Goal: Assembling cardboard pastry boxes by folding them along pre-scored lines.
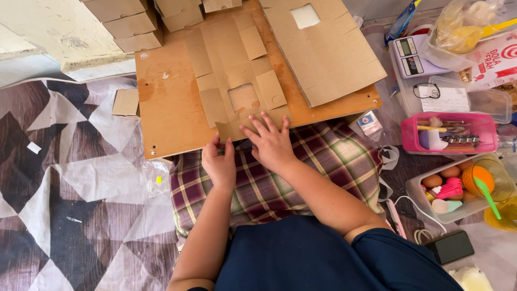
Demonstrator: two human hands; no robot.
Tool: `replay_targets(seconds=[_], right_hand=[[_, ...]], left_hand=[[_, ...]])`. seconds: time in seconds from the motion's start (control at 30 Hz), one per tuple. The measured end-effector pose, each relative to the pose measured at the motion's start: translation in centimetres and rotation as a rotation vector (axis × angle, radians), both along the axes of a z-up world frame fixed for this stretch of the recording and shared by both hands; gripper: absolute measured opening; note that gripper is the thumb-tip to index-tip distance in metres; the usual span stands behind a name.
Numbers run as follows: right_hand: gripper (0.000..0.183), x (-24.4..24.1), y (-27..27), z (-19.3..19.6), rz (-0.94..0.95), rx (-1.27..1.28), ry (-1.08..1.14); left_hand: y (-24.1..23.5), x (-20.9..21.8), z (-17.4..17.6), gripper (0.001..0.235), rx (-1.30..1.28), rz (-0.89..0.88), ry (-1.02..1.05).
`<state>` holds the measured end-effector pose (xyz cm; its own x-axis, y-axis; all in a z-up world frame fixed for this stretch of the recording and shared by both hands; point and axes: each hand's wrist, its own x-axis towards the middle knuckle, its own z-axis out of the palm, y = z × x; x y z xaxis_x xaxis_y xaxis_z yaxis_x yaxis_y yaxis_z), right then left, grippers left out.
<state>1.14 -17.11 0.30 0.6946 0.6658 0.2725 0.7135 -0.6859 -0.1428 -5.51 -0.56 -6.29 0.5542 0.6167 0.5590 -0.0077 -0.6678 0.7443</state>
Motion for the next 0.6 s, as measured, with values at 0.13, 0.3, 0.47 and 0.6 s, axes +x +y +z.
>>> replay_targets(seconds=[0.13,0.3,0.47,0.6], right_hand=[[0.064,0.0,0.0,0.0,0.0,0.012,-0.008],[0.057,0.2,-0.1,-0.7,0.0,0.031,-0.067],[0.08,0.5,-0.1,-2.2,0.0,0.14,-0.119],[0.087,0.5,-0.1,-1.8,0.024,0.188,-0.114]], left_hand=[[-0.6,0.8,1.6,0.026,0.16,-0.094,-0.073],[-2.2,1.2,2.3,0.034,0.327,-0.226,-0.057],[-2.1,1.2,2.1,0.032,0.462,-0.256,-0.003],[-2.0,1.4,1.2,0.031,0.615,-0.223,0.057]])
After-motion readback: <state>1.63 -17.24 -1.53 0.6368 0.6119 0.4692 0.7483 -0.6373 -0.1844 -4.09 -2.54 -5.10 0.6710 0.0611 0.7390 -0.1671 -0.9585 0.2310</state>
